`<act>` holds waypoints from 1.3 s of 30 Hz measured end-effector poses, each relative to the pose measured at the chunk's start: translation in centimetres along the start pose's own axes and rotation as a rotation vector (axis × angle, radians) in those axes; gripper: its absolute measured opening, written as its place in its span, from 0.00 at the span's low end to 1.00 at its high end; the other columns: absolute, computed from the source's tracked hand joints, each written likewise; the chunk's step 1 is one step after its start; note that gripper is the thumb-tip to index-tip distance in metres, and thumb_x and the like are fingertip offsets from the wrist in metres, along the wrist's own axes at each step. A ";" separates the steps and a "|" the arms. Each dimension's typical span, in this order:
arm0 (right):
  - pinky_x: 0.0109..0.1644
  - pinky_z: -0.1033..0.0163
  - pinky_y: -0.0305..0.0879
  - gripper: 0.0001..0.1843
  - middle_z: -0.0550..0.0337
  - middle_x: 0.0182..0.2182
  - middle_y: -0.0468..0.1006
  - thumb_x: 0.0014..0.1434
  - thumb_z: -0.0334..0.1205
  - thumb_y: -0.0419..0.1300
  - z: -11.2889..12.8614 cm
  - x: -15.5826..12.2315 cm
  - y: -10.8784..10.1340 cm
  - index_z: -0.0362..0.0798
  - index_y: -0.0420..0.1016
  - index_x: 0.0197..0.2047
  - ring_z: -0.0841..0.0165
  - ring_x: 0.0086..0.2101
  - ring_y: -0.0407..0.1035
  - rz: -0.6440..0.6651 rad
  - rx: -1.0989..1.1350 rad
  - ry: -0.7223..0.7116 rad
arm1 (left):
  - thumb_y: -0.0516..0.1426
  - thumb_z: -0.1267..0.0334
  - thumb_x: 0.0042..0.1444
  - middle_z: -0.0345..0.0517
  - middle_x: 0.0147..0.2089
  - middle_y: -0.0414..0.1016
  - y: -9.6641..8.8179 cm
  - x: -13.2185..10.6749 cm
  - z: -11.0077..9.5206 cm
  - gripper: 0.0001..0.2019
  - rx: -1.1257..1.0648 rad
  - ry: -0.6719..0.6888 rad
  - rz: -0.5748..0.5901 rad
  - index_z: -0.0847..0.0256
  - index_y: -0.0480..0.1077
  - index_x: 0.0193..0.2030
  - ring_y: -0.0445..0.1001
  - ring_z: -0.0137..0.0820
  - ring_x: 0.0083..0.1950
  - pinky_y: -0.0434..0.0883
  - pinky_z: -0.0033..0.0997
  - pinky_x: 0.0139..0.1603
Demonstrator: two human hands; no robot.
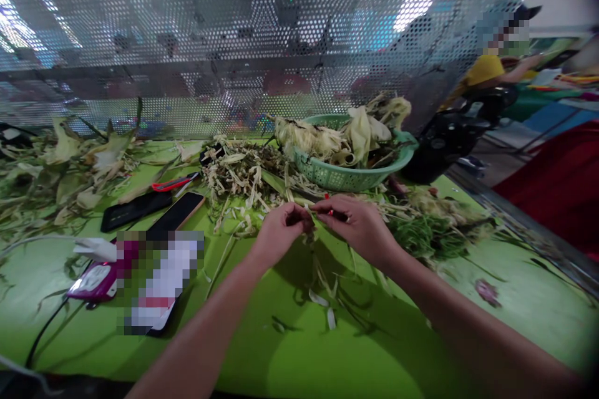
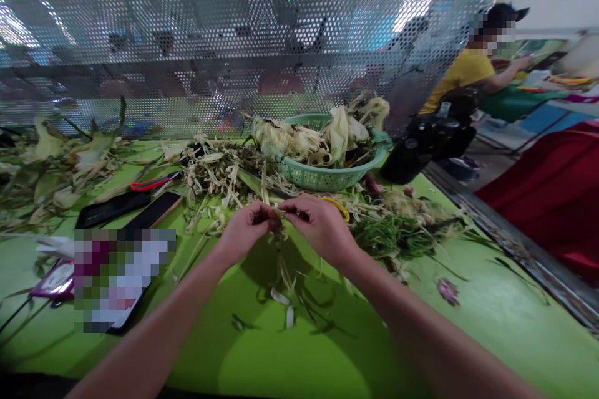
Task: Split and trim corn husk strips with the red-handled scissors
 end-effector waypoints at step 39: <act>0.35 0.65 0.60 0.03 0.59 0.31 0.76 0.55 0.33 0.58 -0.1 -0.4 1.7 0.48 0.73 0.34 0.67 0.31 0.69 0.035 -0.082 -0.011 | 0.59 0.73 0.44 0.38 0.29 0.70 -1.0 -0.2 -0.4 0.06 0.046 0.067 -0.154 0.63 0.67 0.30 0.68 0.24 0.31 0.65 0.24 0.34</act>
Point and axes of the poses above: each hand's wrist, its own x-axis towards the middle knuckle, its own y-axis out of the palm, z = x × y, the point moved 9 cm from there along x, towards the middle knuckle
